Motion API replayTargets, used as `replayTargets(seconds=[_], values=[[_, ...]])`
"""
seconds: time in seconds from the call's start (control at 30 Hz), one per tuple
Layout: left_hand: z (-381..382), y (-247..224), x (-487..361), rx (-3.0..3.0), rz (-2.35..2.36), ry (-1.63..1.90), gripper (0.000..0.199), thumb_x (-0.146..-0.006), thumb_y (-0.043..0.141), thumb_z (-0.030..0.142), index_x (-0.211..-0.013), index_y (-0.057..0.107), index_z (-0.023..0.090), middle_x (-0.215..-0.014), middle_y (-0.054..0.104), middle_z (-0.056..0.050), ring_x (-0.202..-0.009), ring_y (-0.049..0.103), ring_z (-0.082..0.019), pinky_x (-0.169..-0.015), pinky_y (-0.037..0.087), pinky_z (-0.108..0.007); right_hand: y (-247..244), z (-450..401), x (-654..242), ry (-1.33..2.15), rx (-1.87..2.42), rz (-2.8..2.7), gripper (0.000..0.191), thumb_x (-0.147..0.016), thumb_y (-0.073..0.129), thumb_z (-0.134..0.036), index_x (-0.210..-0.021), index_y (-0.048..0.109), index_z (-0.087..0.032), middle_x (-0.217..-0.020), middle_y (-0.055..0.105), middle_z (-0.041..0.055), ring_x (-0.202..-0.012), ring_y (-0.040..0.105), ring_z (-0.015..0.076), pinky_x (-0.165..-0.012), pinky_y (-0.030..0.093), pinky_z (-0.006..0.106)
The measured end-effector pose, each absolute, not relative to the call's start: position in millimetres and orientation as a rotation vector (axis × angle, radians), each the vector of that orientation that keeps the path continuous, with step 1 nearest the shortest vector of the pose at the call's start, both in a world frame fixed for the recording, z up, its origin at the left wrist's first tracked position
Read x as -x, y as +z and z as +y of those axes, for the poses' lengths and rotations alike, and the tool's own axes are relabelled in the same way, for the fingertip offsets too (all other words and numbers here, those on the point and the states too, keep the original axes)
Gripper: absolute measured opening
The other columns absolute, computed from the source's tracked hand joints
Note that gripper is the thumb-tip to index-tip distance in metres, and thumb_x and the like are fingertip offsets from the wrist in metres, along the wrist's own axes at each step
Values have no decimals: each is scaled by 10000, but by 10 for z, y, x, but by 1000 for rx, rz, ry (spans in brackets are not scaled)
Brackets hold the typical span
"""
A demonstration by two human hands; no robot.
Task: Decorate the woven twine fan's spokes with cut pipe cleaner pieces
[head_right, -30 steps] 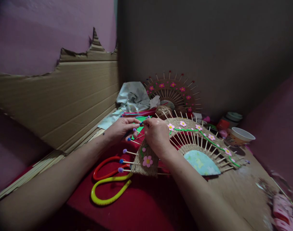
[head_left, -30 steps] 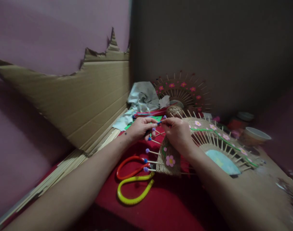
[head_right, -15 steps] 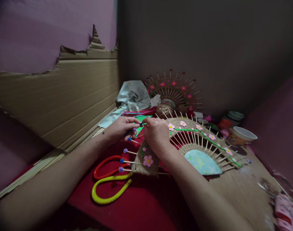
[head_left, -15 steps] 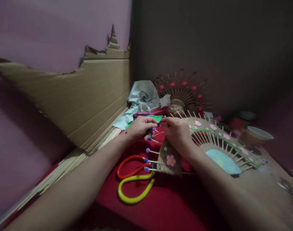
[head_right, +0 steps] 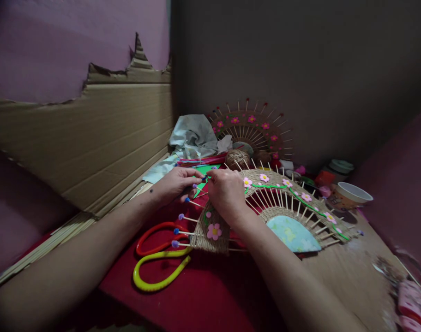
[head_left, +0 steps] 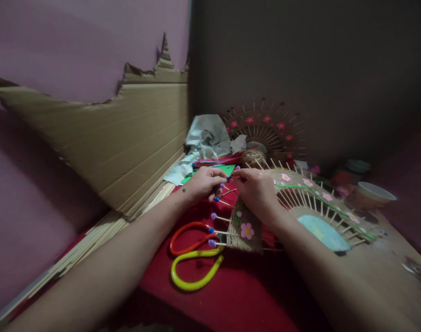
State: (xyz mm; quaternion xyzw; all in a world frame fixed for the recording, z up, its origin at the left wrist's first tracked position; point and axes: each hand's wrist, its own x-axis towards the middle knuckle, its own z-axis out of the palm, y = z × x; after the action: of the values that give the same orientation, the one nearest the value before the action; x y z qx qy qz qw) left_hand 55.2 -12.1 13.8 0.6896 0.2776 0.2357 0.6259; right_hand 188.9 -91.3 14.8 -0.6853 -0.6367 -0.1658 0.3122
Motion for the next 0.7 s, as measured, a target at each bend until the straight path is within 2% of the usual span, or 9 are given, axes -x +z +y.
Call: replayTargets(seconds=[0.23,0.43,0.7], values=[[-135,162,-548,-1610,657,535,74,-818,509,137,-790,578,134,-421,541,47,-258,413,-47,-302,257,-135,155,-915,-1885,-398,1799,-1663,205,-789,556,-152,-859,744,-192,-842,742,77,-763,659,194,-710,428,286],[-133,183,-517,-1636,685,533,77,-794,527,154,-823,596,135,-409,511,53,-280,401,-54,-314,270,-148,168,-931,-1871,-419,1819,-1685,195,-787,559,-159,-789,742,-227,-791,736,43,-733,639,176,-696,408,270],[-61,271,-418,-1785,630,571,93,-706,610,203,-713,638,115,-422,377,81,-378,299,-28,-381,206,-165,175,-942,-1838,-434,1828,-1717,193,-788,562,-155,-753,740,-220,-801,731,43,-766,630,180,-722,398,276]])
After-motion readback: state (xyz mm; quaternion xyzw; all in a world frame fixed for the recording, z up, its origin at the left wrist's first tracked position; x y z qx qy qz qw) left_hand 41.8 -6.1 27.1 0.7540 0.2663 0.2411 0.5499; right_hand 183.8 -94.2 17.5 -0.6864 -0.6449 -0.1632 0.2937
